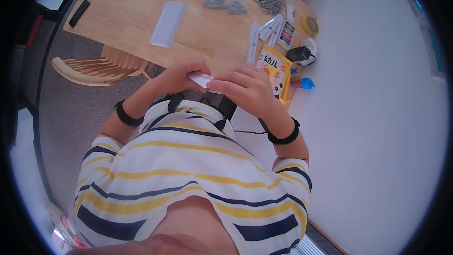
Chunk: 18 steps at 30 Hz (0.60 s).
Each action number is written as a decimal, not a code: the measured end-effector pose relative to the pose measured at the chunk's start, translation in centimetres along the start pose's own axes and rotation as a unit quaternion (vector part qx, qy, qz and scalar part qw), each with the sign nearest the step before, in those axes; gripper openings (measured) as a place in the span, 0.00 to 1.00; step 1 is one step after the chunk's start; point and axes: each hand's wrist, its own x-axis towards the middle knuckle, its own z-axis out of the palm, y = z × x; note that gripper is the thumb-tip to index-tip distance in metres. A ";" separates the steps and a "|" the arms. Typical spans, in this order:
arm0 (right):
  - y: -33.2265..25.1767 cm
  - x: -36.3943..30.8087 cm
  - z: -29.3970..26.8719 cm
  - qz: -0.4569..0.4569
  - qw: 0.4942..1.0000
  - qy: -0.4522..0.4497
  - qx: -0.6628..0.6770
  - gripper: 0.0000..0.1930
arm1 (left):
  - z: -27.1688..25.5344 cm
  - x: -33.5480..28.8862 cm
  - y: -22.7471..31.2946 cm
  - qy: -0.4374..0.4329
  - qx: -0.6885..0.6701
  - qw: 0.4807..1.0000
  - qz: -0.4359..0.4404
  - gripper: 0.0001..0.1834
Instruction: The person inserts small metal clips into slots on white plastic strips by hand.
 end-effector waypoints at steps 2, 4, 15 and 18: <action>-0.1 0.2 0.1 0.011 1.000 0.002 0.013 0.11 | -0.3 -0.1 0.1 -0.007 0.004 1.000 0.004 0.17; 0.0 0.3 0.4 0.027 0.999 0.001 0.040 0.11 | -0.4 -0.3 0.1 -0.015 0.010 1.000 0.006 0.18; 0.3 0.3 0.8 0.090 0.991 -0.054 0.086 0.11 | -0.8 -0.8 -0.4 -0.029 0.000 1.000 -0.002 0.20; 0.3 0.0 0.8 0.132 0.982 -0.068 0.118 0.10 | -0.8 -0.5 -0.3 -0.032 0.016 0.999 0.026 0.19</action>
